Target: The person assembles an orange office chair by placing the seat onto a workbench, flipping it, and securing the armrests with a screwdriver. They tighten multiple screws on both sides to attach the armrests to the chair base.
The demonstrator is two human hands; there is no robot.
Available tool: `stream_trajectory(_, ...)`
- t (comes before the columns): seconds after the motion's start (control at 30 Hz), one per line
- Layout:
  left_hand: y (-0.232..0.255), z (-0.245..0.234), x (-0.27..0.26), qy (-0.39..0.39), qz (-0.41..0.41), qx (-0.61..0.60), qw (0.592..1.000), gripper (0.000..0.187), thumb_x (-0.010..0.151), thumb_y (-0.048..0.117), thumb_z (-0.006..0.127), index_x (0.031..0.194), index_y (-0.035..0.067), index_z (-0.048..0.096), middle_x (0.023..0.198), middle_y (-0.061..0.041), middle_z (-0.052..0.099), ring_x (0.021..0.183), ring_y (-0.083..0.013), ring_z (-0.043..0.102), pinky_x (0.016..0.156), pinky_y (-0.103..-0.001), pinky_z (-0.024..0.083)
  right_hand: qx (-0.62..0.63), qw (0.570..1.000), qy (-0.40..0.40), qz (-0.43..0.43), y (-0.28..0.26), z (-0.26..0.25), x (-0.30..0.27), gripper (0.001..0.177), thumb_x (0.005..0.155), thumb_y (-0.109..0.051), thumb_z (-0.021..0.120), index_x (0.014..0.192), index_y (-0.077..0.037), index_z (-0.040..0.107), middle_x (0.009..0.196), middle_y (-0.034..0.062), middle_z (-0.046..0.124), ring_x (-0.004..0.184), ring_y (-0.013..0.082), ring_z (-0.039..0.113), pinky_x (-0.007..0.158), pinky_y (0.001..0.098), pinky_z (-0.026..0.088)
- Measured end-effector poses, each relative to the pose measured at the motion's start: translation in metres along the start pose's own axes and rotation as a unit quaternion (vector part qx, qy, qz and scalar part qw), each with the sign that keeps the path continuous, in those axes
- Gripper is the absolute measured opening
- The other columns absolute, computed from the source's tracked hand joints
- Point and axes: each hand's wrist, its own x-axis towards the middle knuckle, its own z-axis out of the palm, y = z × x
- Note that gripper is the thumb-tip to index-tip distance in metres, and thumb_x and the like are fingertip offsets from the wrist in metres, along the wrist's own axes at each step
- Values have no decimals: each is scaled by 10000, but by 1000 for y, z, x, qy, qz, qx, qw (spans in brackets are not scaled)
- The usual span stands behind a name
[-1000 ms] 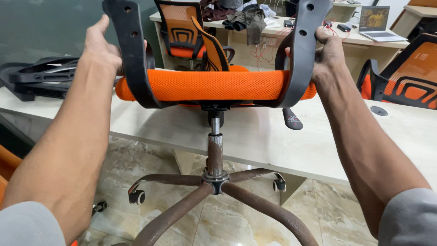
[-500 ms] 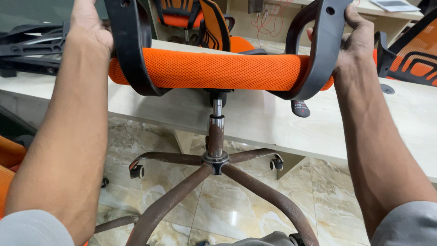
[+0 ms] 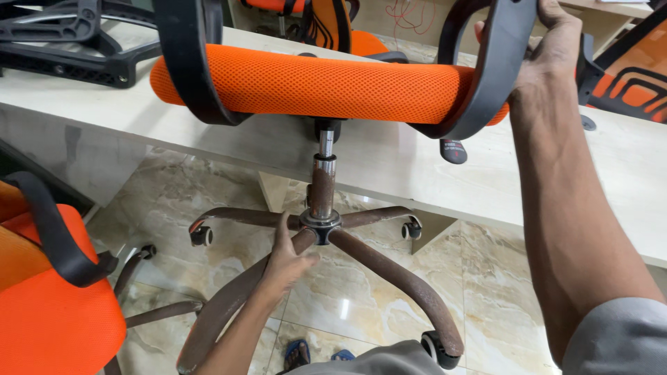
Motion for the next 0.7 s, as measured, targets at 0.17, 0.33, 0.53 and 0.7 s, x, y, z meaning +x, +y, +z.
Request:
stream_trajectory(0.17, -25, 40, 54, -22, 20, 23, 999, 988, 703, 211, 897, 1500, 58, 334, 1509, -167, 480, 1397, -273, 476, 1145, -357, 387, 17, 1000, -13, 5, 0, -15, 7, 538, 879, -244, 727, 1207, 164, 601, 1066, 247, 608, 868, 336, 728, 801, 472, 699)
stream_trajectory(0.33, -47, 106, 83, 1, 29, -108, 994, 775, 834, 284, 824, 1448, 34, 424, 1441, -126, 519, 1358, -234, 498, 1120, -339, 382, 12, 1000, 4, 9, -8, -38, 22, 519, 865, -233, 738, 1178, 161, 609, 1046, 243, 617, 828, 325, 717, 753, 465, 687)
stream_trajectory(0.53, -43, 73, 94, 101, -178, -769, 606, 557, 942, 224, 427, 1386, -102, 504, 1271, -275, 596, 1234, -386, 634, 1040, -511, 519, 25, 999, 44, 11, -7, -58, 32, 496, 848, -219, 752, 1142, 157, 618, 1022, 239, 626, 781, 313, 703, 696, 456, 671)
stream_trajectory(0.7, 3, 94, 123, 115, -297, -829, 460, 882, 940, 600, 493, 1455, -110, 398, 1355, -328, 554, 1246, -438, 602, 993, -564, 522, 29, 998, 57, 18, 4, -62, 39, 476, 834, -208, 763, 1113, 153, 626, 1002, 236, 634, 742, 302, 692, 648, 449, 658)
